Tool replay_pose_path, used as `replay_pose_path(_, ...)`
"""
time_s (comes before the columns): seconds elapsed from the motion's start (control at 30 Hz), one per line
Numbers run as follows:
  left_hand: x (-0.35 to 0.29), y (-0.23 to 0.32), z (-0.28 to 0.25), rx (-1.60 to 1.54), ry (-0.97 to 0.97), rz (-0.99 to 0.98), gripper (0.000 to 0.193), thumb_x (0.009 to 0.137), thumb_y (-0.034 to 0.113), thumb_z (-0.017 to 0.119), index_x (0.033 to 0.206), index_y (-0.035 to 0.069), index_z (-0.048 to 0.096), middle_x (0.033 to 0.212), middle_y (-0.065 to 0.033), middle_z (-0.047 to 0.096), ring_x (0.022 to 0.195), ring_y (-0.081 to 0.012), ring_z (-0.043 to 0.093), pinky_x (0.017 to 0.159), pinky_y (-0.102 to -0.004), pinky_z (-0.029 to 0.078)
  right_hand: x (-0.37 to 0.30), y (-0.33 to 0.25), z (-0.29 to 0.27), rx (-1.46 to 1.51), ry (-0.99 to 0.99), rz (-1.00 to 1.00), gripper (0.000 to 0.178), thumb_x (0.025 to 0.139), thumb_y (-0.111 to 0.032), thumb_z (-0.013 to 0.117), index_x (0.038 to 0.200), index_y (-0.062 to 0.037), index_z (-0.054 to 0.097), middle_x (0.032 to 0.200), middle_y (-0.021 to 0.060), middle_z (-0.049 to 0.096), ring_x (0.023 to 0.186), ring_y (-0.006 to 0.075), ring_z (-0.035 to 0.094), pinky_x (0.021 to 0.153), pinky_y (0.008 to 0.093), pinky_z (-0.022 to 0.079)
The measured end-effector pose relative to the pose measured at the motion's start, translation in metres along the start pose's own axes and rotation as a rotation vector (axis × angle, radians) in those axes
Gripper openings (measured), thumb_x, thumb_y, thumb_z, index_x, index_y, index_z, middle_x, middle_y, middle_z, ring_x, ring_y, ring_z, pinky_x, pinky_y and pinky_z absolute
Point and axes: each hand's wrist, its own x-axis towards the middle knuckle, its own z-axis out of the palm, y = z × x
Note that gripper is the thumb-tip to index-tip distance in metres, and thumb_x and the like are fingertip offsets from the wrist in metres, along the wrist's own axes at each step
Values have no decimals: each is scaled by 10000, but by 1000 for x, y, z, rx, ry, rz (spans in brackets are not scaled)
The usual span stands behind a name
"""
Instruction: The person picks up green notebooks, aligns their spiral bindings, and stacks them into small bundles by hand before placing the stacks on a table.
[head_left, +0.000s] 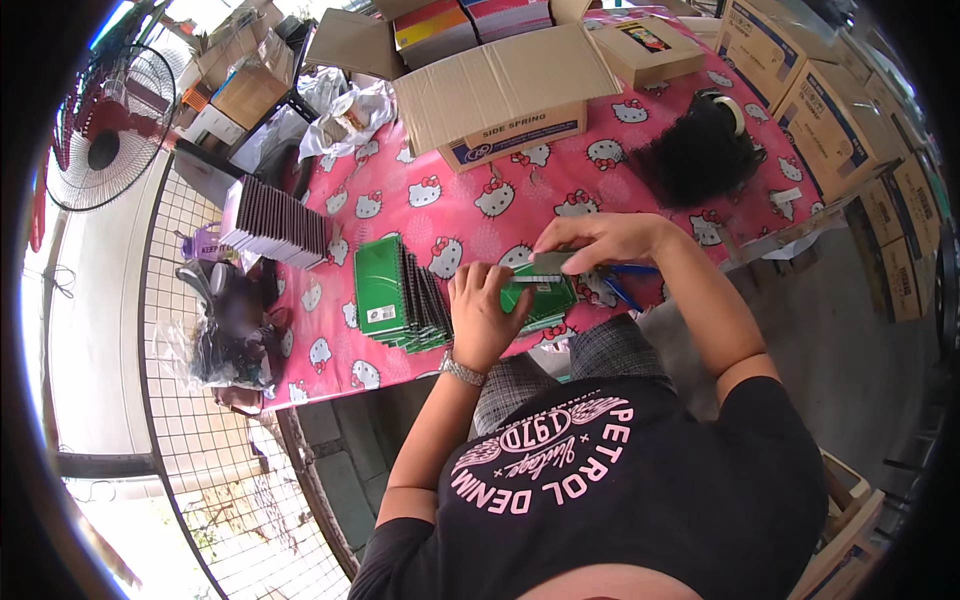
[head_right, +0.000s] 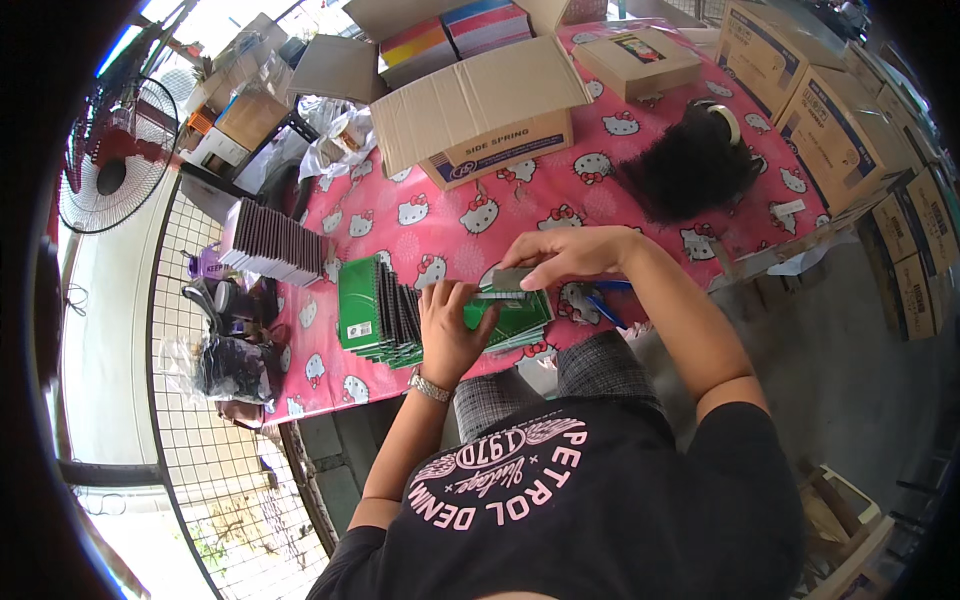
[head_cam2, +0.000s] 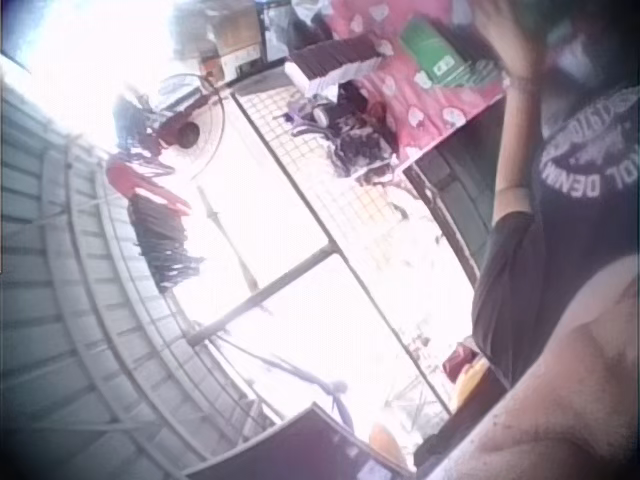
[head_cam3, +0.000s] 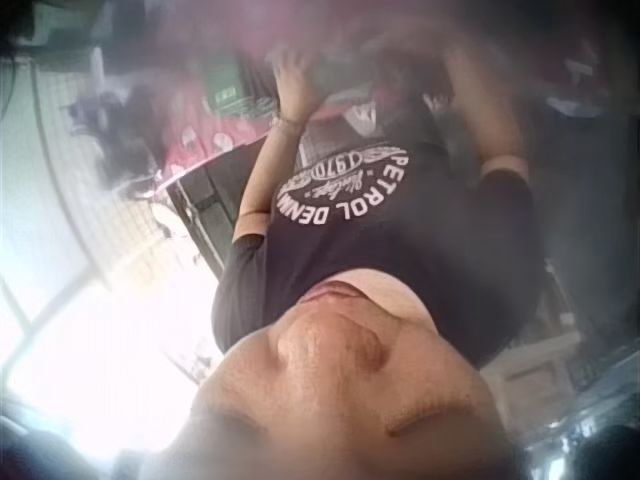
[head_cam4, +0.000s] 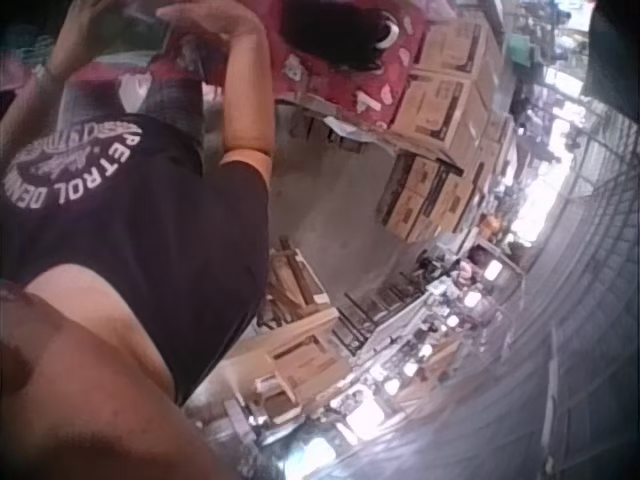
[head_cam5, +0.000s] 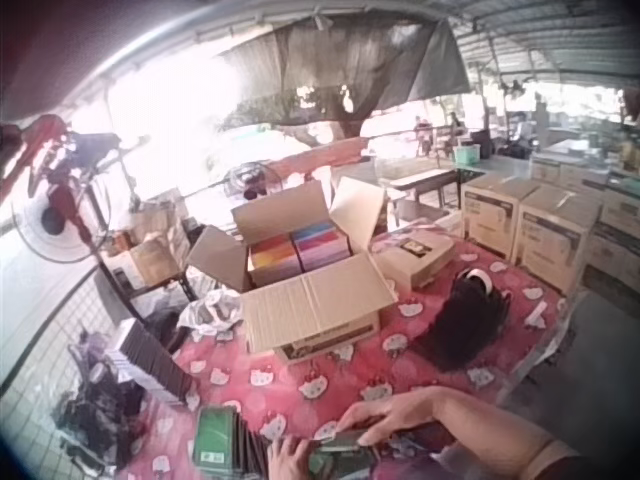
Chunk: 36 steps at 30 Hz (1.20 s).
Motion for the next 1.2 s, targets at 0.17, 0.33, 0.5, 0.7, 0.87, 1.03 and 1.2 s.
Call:
replay_pose_path(0.17,2,-17,-17,-25,94,-24,310,733,149,786,978,50,624,994,-131,582,980,-346,532,847,-441,458,14,-13,7,251,-62,-107,582,811,-205,724,1351,-58,563,1257,57,599,1232,149,495,1078,310,359)
replay_pose_path(0.33,-11,-19,-12,-71,53,-41,321,741,133,783,1002,44,618,1023,-136,576,982,-339,554,849,-432,469,23,-2,11,457,-79,-174,590,795,-247,749,1324,-44,583,1311,81,578,1184,212,547,1076,365,375)
replay_pose_path(0.5,-6,-25,-12,-194,9,-51,299,763,106,769,1008,28,615,1007,-143,577,913,-325,613,788,-404,512,34,-7,4,-283,61,6,532,795,-281,755,1254,-45,626,1230,94,596,1178,213,548,1060,364,388)
replay_pose_path(0.7,-1,-27,-19,-258,-100,-73,313,778,143,761,1035,43,615,984,-142,586,908,-342,619,791,-413,516,39,-3,8,112,69,49,486,773,-212,757,1197,-16,624,1287,88,544,1208,199,528,1043,354,397)
replay_pose_path(0.87,5,-30,-21,-260,-131,-79,328,787,152,763,1058,52,608,988,-133,588,901,-338,623,769,-410,520,45,-11,8,-593,182,130,456,741,-262,786,1115,-31,667,1186,90,582,1163,227,545,1024,361,403)
replay_pose_path(1.03,9,-29,-23,-262,-138,-66,305,789,142,762,1033,44,607,985,-134,590,889,-334,625,753,-411,519,43,-5,12,-85,56,-4,463,779,-243,763,1175,-43,633,1123,60,626,1074,163,578,959,299,434)
replay_pose_path(1.2,10,-32,-21,-271,-80,-51,262,783,100,773,986,23,626,916,-112,601,786,-261,625,682,-348,513,47,0,9,-53,86,43,434,801,-256,751,1161,-40,641,1148,85,628,1070,192,593,950,315,450)
